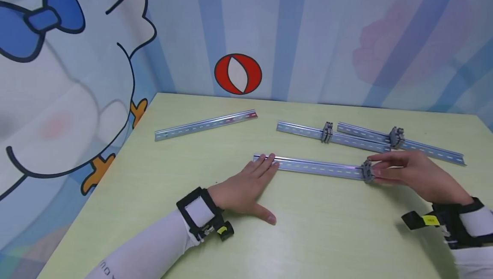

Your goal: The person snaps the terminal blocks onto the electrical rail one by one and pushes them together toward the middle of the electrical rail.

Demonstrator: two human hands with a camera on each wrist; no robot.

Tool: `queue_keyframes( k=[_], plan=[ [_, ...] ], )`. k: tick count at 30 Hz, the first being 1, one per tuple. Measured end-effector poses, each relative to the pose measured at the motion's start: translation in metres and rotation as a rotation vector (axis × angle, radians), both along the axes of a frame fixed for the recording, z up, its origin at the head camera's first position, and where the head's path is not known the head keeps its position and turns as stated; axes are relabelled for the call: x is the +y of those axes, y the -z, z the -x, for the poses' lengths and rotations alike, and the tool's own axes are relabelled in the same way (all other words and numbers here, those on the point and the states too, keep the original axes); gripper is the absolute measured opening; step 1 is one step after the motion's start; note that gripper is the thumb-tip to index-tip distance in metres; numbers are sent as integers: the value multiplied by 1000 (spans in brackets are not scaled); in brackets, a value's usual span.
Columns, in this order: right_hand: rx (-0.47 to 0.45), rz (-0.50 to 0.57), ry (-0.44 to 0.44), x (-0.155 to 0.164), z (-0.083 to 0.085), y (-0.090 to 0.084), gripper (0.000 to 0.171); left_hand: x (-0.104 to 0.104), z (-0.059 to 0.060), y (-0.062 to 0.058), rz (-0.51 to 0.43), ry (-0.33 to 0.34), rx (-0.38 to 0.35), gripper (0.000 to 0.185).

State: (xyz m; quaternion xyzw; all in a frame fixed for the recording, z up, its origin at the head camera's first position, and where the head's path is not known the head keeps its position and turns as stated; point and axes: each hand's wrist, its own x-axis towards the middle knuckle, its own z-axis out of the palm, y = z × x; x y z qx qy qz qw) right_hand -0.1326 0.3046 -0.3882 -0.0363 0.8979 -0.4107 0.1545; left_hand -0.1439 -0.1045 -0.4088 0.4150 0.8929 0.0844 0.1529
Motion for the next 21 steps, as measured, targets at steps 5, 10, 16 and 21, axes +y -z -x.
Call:
queue_keyframes(
  k=[5, 10, 16, 21],
  plan=[
    [-9, 176, -6, -14, 0, 0, 55, 0, 0, 1, 0, -1, 3, 127],
    [-15, 270, -5, -26, 0, 0, 56, -1, 1, 3, 2, -11, 1, 126],
    [-12, 324, 28, -39, 0, 3, 57, -2, 1, 3, 4, -1, 7, 126],
    [23, 359, 13, -50, -1, 7, 55, 0, 0, 2, 3, 3, 8, 126]
  ],
)
